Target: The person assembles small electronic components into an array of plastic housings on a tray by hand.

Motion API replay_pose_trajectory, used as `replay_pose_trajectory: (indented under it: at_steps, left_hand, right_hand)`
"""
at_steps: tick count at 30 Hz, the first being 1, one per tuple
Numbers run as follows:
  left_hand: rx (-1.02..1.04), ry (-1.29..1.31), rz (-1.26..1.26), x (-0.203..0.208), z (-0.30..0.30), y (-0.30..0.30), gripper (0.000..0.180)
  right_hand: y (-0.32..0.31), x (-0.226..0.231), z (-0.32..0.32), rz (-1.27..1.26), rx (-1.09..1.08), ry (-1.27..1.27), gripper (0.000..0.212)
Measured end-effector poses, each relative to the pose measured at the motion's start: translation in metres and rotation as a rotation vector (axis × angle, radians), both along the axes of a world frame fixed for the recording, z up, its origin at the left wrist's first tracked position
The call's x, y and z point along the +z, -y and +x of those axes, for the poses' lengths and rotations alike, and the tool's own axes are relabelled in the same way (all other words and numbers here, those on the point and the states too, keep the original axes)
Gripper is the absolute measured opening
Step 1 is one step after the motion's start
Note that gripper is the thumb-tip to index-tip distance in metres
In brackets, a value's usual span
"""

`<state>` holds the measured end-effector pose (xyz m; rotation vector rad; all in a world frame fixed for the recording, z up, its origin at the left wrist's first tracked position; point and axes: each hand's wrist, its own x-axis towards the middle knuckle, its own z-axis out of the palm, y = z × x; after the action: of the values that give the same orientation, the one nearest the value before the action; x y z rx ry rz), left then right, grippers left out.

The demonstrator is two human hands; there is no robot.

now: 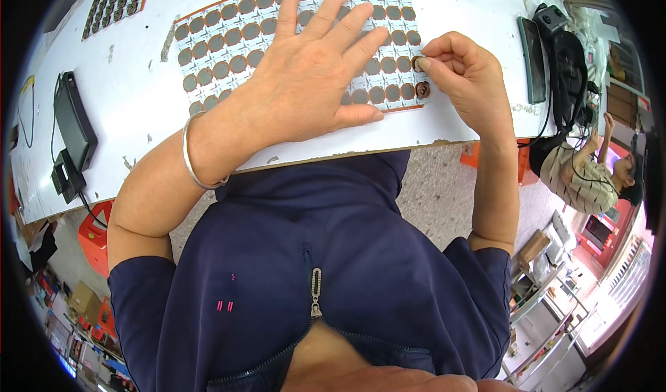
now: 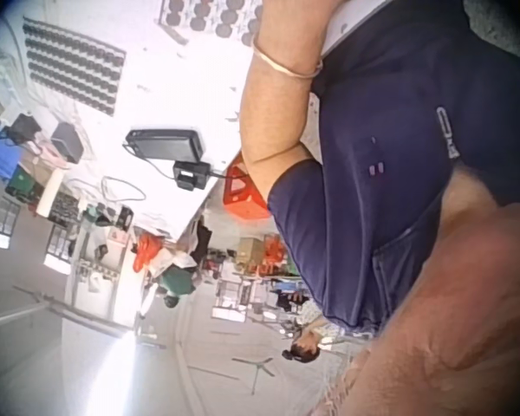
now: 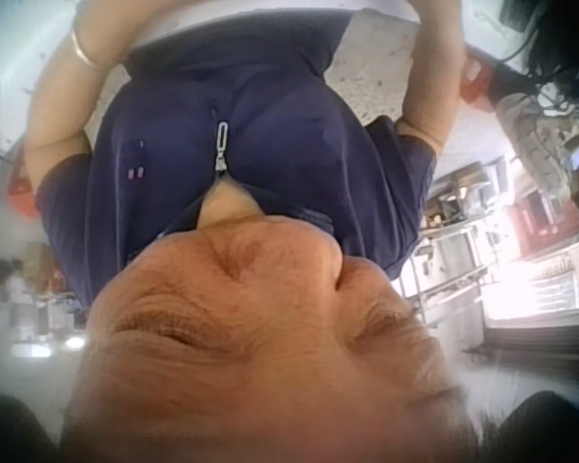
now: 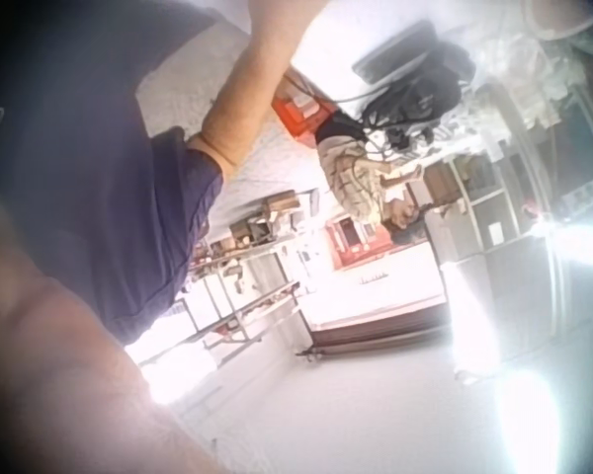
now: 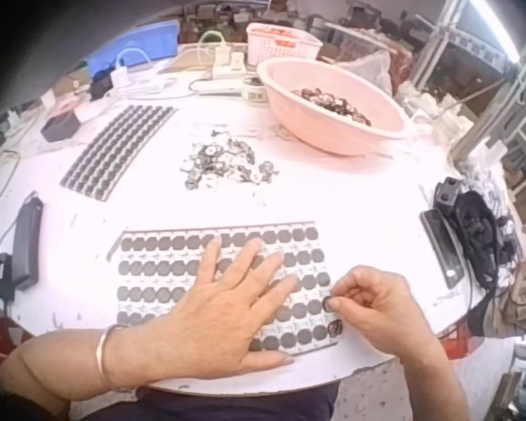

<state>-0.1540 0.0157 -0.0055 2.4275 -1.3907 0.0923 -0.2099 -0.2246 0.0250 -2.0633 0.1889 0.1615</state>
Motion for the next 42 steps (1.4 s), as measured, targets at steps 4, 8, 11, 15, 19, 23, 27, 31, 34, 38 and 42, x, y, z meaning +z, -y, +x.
replay_pose_trajectory:
  at_steps: [4,8,11,15,19,23,27,31,34,38,42]
  left_hand:
    - [0.007,-0.005,0.008,0.0,-0.001,0.0,0.087]
    - [-0.001,-0.013,-0.009,-0.002,0.002,0.003,0.088]
    - [0.021,-0.035,-0.03,-0.003,0.005,0.004,0.087]
    - [0.072,-0.023,-0.014,-0.003,0.006,-0.002,0.089]
    - [0.01,-0.077,-0.139,-0.012,-0.002,-0.001,0.086]
    - [-0.023,-0.081,-0.055,-0.01,-0.001,0.021,0.092]
    - [-0.004,-0.127,-0.033,-0.016,-0.002,0.007,0.091]
    - [-0.014,-0.102,-0.053,-0.015,-0.001,0.01,0.091]
    - [-0.005,-0.105,-0.043,-0.015,-0.003,0.008,0.092]
    - [0.022,-0.084,-0.03,-0.015,-0.003,0.012,0.092]
    - [-0.008,-0.061,-0.062,-0.017,0.002,0.018,0.092]
  right_hand:
    - [-0.003,-0.004,-0.006,-0.087,-0.011,0.033,0.01]
    - [-0.004,-0.013,-0.013,-0.231,-0.028,0.19,0.017]
    - [-0.009,-0.016,-0.013,-0.291,-0.053,0.264,0.018]
    - [-0.016,-0.012,-0.007,-0.414,0.006,0.376,0.017]
    - [-0.01,-0.017,-0.023,-0.419,0.014,0.323,0.012]
    - [0.008,-0.022,-0.032,-0.574,-0.04,0.302,0.018]
    - [-0.009,-0.028,-0.025,-0.351,-0.047,0.194,0.018]
    - [0.017,-0.048,-0.023,-0.287,-0.038,0.319,0.017]
    - [-0.006,-0.026,-0.024,-0.389,0.041,0.303,0.019]
    - [-0.007,-0.031,-0.026,-0.353,-0.022,0.332,0.018]
    - [0.004,-0.022,-0.03,-0.491,-0.002,0.333,0.016]
